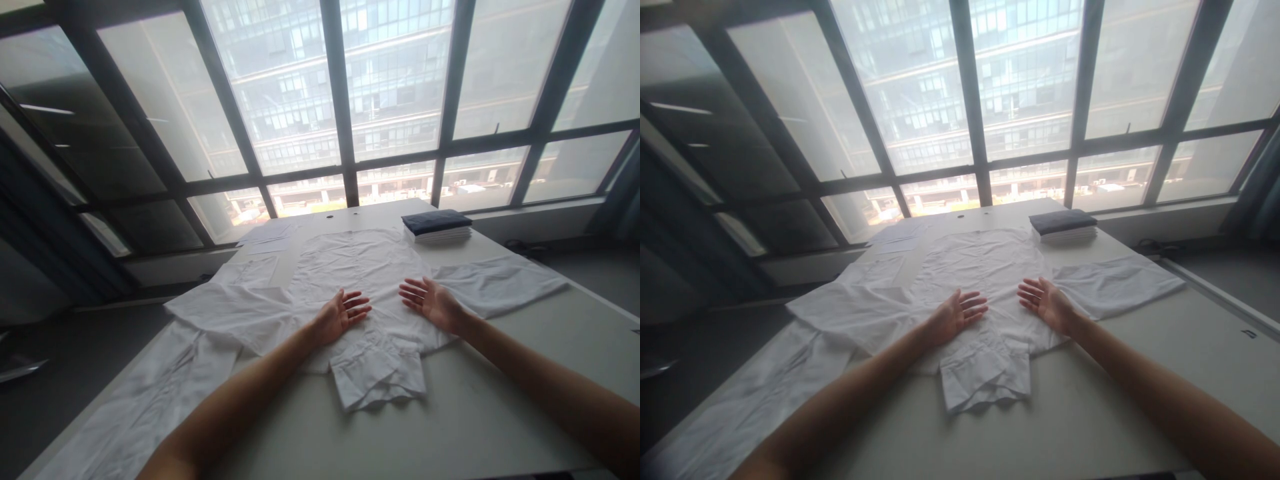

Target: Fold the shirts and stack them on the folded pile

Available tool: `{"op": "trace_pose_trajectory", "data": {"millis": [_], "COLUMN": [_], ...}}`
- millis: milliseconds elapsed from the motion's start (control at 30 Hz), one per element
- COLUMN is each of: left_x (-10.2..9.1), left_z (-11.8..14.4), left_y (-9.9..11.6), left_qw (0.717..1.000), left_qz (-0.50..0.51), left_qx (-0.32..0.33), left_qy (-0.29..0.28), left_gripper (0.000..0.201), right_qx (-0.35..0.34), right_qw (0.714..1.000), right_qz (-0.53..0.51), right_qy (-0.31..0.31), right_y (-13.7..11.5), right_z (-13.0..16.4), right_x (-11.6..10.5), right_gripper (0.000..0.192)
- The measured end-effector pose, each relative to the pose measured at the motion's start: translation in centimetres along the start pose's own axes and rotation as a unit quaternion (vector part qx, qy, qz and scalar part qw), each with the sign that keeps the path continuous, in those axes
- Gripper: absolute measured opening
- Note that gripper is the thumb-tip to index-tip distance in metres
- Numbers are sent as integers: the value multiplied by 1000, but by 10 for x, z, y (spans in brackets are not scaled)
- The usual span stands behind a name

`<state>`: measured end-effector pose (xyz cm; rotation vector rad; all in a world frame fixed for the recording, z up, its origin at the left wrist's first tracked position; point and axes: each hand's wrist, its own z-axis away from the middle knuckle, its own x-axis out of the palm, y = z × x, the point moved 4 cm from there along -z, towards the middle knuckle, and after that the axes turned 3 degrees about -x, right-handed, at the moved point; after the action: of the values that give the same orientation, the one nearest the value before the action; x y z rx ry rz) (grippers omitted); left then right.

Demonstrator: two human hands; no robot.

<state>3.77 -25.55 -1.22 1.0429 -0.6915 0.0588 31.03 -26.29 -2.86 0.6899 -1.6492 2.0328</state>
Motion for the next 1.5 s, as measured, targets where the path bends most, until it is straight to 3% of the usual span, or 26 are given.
{"op": "trace_pose_trajectory", "data": {"millis": [700, 767, 933, 1033, 1167, 1333, 1400, 1500], "left_x": [-2, -2, -3, -3, -2, 0, -1, -3], "left_z": [-2, -1, -2, -2, -1, 0, -1, -2], "left_y": [-1, -1, -1, -1, -1, 0, 0, -1], "left_qw": [1000, 1000, 1000, 1000, 1000, 1000, 1000, 1000], "left_qz": [-1, -2, 0, 1, 2, 4, 3, 6], "left_qx": [1, 2, 4, 5, 2, 6, 8, 4], "left_qy": [-6, -6, -10, -10, -7, -12, -10, -14], "left_gripper": [50, 50, 52, 51, 52, 51, 50, 50], "right_qx": [7, 7, -48, -92, -95, 27, 58, 51], "right_qw": [1000, 999, 977, 967, 978, 994, 992, 989], "right_qz": [-17, -20, -26, -27, -56, -110, -115, -132], "right_qy": [7, 43, 208, 238, 176, -2, -7, 33], "right_y": [0, -4, -28, -39, -28, 26, 42, 50], "right_z": [-3, -5, -10, -6, 12, 46, 52, 50], "right_x": [-1, -5, -33, -36, -3, 57, 63, 54], "right_gripper": [36, 37, 48, 51, 53, 50, 49, 48]}}
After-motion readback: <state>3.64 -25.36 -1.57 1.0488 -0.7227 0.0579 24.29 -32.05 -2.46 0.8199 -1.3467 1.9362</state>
